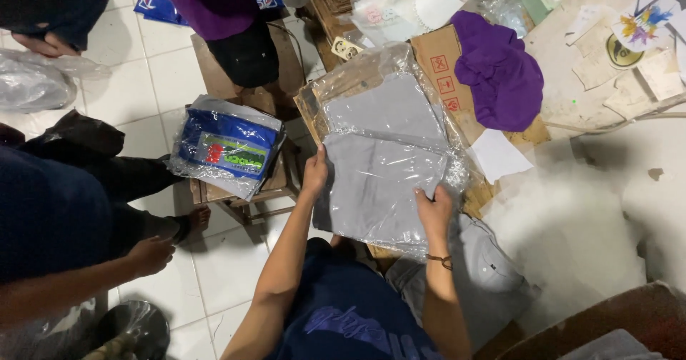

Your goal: The person places a folded grey t-shirt into a clear plastic bag on a wooden table. They smooth the shirt inside the bag, fold the plastic over, and seal it. The person then picks up the packaged shirt and places it on a stack of other packaged items.

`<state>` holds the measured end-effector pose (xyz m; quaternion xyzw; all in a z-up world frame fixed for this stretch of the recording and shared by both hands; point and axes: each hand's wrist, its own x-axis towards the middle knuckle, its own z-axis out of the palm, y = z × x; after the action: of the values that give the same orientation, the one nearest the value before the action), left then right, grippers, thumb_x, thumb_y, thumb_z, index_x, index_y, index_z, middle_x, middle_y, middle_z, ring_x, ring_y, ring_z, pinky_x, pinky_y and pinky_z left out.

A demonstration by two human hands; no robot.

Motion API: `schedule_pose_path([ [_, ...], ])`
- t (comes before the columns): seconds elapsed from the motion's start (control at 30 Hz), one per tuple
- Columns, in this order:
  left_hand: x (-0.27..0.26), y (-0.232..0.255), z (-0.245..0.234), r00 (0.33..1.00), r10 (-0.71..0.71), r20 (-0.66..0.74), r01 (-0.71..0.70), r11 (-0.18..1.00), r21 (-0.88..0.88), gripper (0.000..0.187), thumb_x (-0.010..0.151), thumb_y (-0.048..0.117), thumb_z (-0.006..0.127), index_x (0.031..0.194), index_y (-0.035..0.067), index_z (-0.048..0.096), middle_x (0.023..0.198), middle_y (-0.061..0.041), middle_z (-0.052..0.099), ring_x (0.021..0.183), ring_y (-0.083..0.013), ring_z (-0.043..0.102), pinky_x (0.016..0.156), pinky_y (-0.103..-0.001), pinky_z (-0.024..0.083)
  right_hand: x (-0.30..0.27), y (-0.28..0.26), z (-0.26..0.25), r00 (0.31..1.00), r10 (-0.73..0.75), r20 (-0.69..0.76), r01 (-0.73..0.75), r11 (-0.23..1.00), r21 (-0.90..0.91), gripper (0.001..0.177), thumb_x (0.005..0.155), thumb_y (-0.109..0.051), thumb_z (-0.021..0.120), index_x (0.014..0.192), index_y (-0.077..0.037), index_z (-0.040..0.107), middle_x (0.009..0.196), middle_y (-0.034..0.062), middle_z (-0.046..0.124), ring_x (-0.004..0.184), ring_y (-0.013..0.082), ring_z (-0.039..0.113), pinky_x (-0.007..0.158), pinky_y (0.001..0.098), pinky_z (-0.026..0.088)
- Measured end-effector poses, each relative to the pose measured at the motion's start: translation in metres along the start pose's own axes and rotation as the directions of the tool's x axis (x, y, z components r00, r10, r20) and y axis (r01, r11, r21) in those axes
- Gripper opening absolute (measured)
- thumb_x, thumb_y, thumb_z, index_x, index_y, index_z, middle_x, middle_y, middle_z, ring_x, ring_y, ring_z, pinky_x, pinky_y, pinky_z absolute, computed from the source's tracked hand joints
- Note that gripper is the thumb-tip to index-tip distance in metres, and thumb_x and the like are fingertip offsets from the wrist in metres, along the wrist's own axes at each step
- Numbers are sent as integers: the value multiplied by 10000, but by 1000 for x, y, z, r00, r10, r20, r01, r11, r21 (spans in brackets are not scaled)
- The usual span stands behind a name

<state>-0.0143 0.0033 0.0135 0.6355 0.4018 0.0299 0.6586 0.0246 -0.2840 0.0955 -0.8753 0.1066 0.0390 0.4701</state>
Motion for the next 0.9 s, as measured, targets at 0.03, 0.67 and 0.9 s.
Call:
schedule_pose_path([
  [0.03, 0, -2, -1, 1000, 14, -12, -14, 1000, -2, 757, 1037, 631, 348, 1227, -22, 679, 1232, -231, 660, 1251, -354, 571, 1067, -485, 445, -5, -12, -2, 999, -9, 49, 0, 984, 176, 279, 829, -134, 750, 1081, -26, 696, 1011, 228, 698, 974, 301, 646, 830, 445, 509],
  [0.67, -8, 36, -3, 973, 158, -167, -166, 986, -34, 571, 1008, 547, 417, 595, 154, 377, 574, 15, 412, 578, -122, 385, 555, -340, 323, -25, -38, -271, 882, -432, -191, 281, 805, -523, 310, 1120, -206, 676, 903, 1, 600, 712, 101, 507, 701, 252, 452, 664, 377, 332],
  [0.9, -36, 75, -21, 982, -41, 183, 48, 998, -36, 339, 831, 281, 730, 1113, 94, 700, 1062, -64, 709, 981, -165, 635, 901, -285, 496, -135, -63, -261, 726, -684, -71, 573, 659, -487, 275, 1072, 78, 598, 1339, 62, 660, 1167, 196, 728, 690, 199, 582, 597, 317, 453],
])
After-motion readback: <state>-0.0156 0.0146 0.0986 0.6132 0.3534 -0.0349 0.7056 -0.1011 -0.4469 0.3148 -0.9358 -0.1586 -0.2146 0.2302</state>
